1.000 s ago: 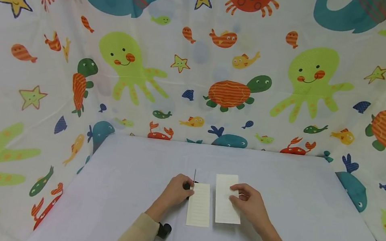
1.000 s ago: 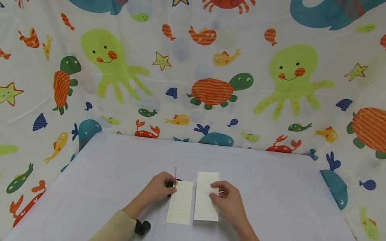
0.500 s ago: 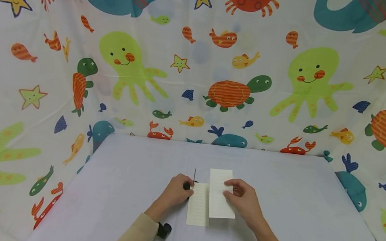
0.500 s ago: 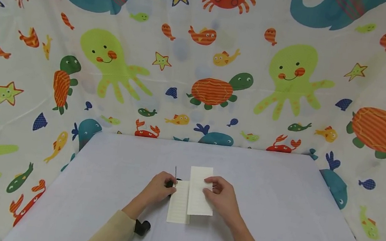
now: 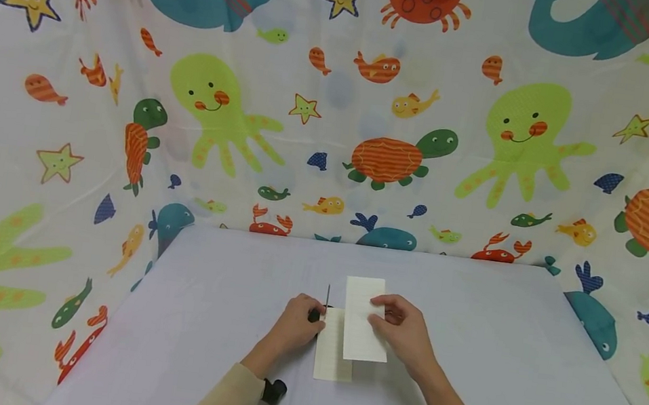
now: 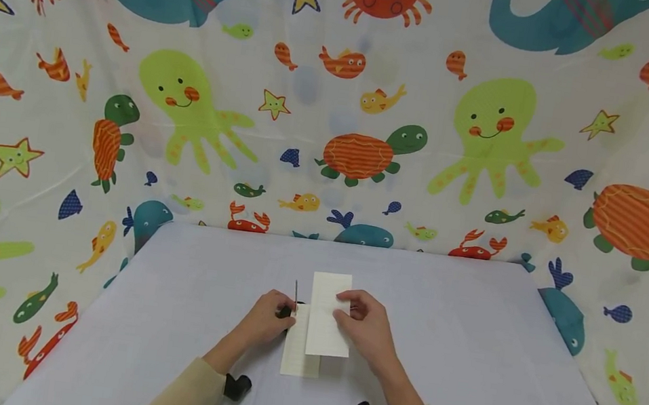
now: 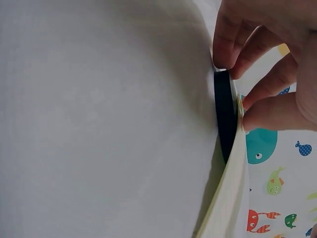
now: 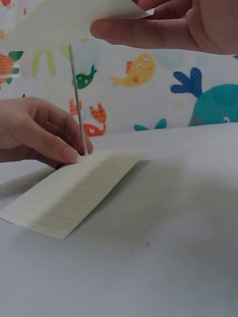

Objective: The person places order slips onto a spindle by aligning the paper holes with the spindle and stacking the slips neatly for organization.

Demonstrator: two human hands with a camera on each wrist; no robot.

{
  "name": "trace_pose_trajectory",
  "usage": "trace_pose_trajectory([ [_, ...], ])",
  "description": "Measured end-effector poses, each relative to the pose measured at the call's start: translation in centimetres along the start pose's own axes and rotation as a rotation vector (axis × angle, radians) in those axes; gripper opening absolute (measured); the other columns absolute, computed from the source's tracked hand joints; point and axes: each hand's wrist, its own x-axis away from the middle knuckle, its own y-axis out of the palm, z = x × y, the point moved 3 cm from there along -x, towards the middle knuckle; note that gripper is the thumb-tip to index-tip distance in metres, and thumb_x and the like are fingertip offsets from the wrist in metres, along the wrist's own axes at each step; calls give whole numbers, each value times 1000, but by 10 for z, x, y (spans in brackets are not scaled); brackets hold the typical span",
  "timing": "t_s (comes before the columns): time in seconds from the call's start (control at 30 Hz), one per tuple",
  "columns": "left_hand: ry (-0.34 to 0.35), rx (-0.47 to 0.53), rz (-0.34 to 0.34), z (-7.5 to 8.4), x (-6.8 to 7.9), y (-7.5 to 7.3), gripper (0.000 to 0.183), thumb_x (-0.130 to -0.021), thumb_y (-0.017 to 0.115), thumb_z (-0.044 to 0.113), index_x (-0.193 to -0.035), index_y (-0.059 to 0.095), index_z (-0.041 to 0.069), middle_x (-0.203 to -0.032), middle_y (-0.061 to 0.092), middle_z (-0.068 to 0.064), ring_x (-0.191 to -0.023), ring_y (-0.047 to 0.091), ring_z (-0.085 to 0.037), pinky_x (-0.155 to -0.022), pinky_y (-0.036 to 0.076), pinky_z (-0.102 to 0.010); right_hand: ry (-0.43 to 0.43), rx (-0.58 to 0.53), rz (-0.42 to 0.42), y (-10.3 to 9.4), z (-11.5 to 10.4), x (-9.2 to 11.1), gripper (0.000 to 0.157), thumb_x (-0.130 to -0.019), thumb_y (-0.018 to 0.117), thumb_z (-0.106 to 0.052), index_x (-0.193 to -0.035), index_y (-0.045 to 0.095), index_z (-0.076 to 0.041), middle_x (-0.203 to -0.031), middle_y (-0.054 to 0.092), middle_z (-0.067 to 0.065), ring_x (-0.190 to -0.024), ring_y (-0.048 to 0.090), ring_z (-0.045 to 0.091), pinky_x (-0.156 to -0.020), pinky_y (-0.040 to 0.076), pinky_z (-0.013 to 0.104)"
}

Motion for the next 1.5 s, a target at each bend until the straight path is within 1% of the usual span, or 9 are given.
trace_pose_trajectory([
  [0.17,-20,-19,17,2,3,-4,14,-91,73,12,-104,71,7,-119,62,-14,-117,56,-33,-99,47,-51,-13,-10,-9,3,-2,-2,26,-88,76,-3,-113,71,-8,-115,67,8,-92,59,23,-80,50,23],
  [0.47,-78,23,39,12,3,-22,16,-96,66,12,-112,70,9,-119,62,-11,-109,58,-29,-90,51,-49,-27,-31,-21,10,-9,-7,26,-87,77,-2,-111,72,-9,-115,68,8,-92,60,24,-80,51,24],
  [0.57,-67,37,81,18,3,-29,16,-96,64,10,-110,71,8,-114,65,-11,-105,61,-29,-85,53,-47,-30,-47,-27,12,-12,-8,26,-87,77,-2,-111,73,-9,-117,67,8,-93,60,24,-81,51,24],
  [0.8,-9,81,184,34,2,-43,17,-101,60,13,-112,71,7,-105,67,-5,-94,60,-20,-75,53,-33,-40,-60,-23,19,-18,-8,26,-87,77,-2,-111,73,-9,-118,67,8,-95,60,23,-83,51,23],
  [0.87,9,104,217,39,1,-47,17,-102,59,14,-111,71,7,-104,68,-6,-93,60,-20,-76,52,-34,-39,-66,-24,21,-20,-9,26,-87,78,-2,-111,73,-8,-118,67,9,-96,60,23,-84,51,24],
  [0.97,2,157,245,46,0,-51,21,-104,57,20,-111,72,8,-102,68,-4,-93,59,-20,-79,52,-37,-41,-78,-29,23,-20,-9,25,-87,78,-4,-112,73,-7,-119,67,9,-97,59,23,-86,51,25],
  [1.17,-14,250,247,54,-7,-55,32,-105,56,35,-110,72,8,-99,68,-3,-91,60,-19,-82,55,-39,-34,-72,-40,30,-18,-11,25,-88,77,-5,-111,73,-9,-121,67,7,-100,59,23,-88,51,27],
  [1.3,-32,298,230,56,-12,-55,33,-102,61,36,-107,74,6,-95,68,-4,-88,59,-20,-79,53,-37,-24,-70,-42,32,-17,-12,25,-88,77,-5,-111,73,-11,-121,66,5,-99,60,23,-88,52,28],
  [1.5,-73,326,206,50,-18,-50,26,-99,67,32,-101,75,6,-90,66,-4,-85,57,-19,-75,50,-33,2,-60,-44,34,-13,-13,25,-88,77,-7,-112,73,-12,-120,66,5,-98,60,24,-90,52,34],
])
